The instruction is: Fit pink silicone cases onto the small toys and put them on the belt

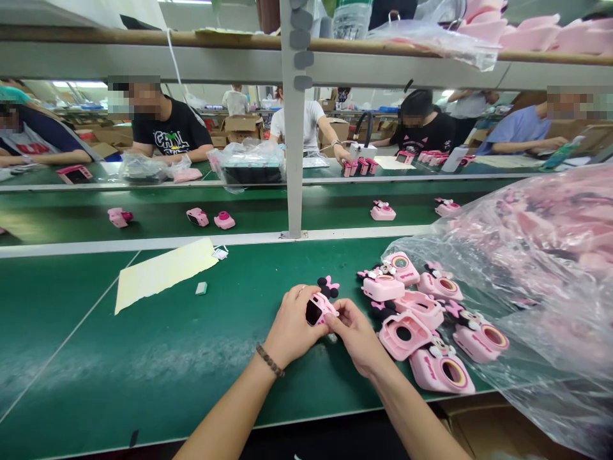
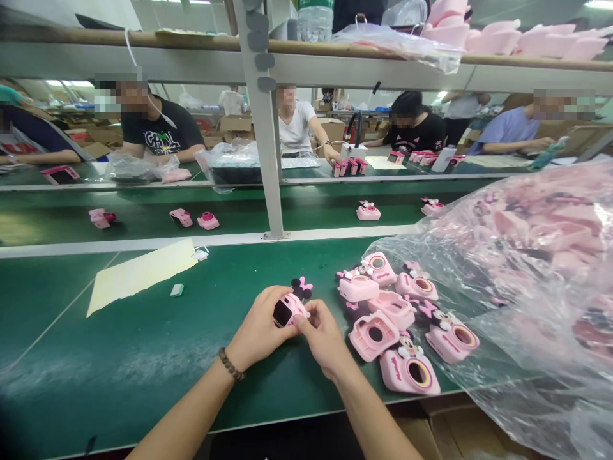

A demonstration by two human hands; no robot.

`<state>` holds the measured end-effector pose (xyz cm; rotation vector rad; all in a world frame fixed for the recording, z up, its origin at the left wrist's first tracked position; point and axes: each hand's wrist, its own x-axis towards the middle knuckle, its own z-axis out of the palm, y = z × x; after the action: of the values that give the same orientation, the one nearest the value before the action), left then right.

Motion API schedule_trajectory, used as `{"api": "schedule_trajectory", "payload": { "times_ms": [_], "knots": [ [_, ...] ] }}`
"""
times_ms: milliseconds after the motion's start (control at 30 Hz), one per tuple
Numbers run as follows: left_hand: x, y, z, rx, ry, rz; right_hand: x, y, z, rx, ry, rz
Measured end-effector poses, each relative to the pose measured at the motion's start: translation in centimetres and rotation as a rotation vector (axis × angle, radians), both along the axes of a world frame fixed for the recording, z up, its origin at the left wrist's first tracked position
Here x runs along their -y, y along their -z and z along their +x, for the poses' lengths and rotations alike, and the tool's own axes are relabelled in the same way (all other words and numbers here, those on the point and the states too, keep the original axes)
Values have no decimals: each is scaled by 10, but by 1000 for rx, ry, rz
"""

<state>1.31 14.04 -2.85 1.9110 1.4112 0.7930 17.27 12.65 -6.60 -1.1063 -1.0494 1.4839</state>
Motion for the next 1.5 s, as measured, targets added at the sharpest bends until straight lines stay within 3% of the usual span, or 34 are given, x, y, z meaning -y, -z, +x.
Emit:
{"api": "schedule_trajectory", "payload": {
  "times_ms": [233,433,533,667,767,900,1000,1067,1167,1267,1367,1433,1500],
  "knots": [
    [-1,2,9,-61,-77,-23,-10,2,2,-32,71,-52],
    [-1,-2,-10,7,91,-116,-8,-5,7,-83,-3,-83],
    [-2,-6,-22,25,151,-123,1,-10,8,131,-99,42],
    [-5,-14,-28,48,210,-123,5,-13,8,498,-126,256],
    [-9,-20,-30,19,241,-120,-2,-19,7,628,-141,351],
    [-12,-20,-30,-38,164,-52,-10,-29,11,730,-87,421],
    [-13,-18,-27,87,130,11,-9,-35,15,467,-35,365],
    [-16,-14,-23,217,132,41,-8,-37,12,127,3,216],
    [-26,-7,-15,311,127,100,-15,-43,-2,-257,-100,-68],
    [-38,4,-9,290,-7,210,-45,-56,-13,-350,-133,-195],
    [-44,19,-7,251,-116,302,-107,-75,-14,-135,67,-161],
    [-43,31,-4,164,-16,302,-163,-84,-14,253,217,-111],
    [-42,45,1,37,164,262,-217,-87,-16,450,299,-103]
  ]
}}
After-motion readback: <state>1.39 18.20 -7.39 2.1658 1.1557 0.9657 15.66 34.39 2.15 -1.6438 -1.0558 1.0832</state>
